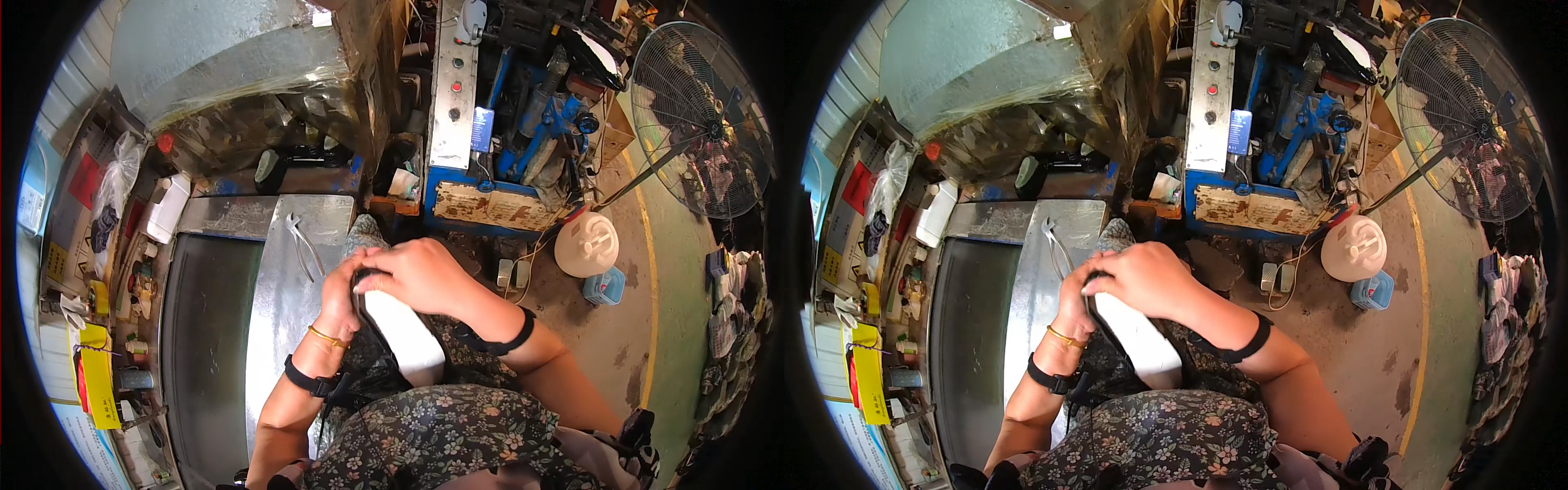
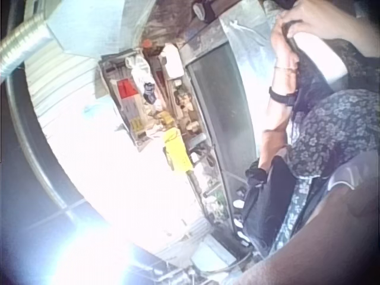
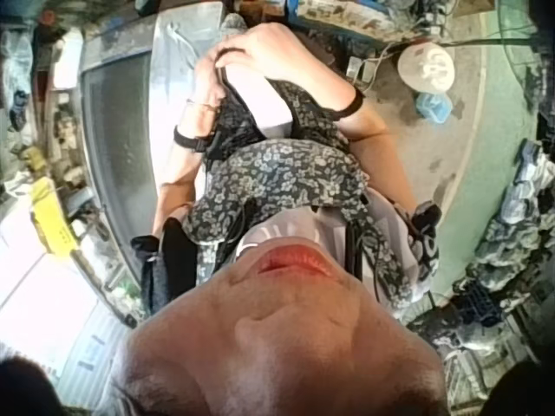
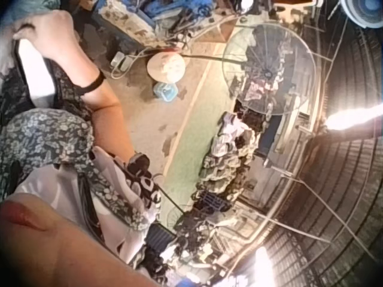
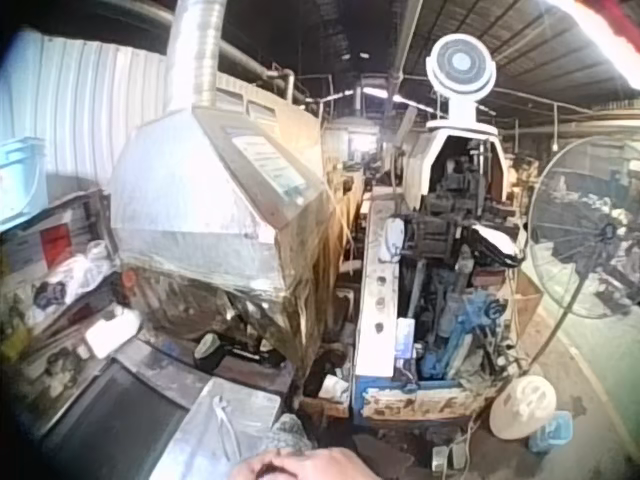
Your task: Applying soles to shoe uppers and preparing them using industrial manufacturing machinery.
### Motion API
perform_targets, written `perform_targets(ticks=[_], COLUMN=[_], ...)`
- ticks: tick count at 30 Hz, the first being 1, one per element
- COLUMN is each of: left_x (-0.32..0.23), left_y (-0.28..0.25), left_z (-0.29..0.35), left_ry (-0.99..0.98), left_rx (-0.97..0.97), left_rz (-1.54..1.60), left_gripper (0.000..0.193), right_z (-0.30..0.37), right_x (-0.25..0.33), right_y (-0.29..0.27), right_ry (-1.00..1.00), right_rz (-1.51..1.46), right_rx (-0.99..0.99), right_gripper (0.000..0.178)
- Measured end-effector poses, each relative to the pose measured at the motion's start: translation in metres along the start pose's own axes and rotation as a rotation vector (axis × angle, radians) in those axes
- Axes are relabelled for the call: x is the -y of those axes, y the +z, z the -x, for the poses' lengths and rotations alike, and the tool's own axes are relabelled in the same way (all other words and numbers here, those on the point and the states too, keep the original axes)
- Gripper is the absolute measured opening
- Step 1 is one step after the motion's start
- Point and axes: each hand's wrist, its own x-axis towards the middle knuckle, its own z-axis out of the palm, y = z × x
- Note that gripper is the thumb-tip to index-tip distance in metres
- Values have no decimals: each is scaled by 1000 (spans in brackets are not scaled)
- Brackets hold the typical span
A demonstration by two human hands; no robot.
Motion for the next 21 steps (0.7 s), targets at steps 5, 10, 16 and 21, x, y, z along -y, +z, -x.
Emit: perform_targets(ticks=[5, 10, 16, 21], left_x=[26, 16, 11, 19], left_y=[-24, -51, -62, -68], left_z=[-3, 2, 8, 5], left_ry=[765, 396, 281, 276], left_rx=[-64, -56, 2, 38], left_rz=[-976, -758, -446, -579], left_gripper=[45, 43, 40, 39], right_z=[74, 80, 72, 77], right_x=[-59, -44, -88, -61], right_y=[89, 74, 110, 119], right_ry=[295, 651, 944, 977], right_rz=[-557, -463, -1436, -920], right_rx=[-197, 160, 175, 376], right_gripper=[40, 25, 59, 70])
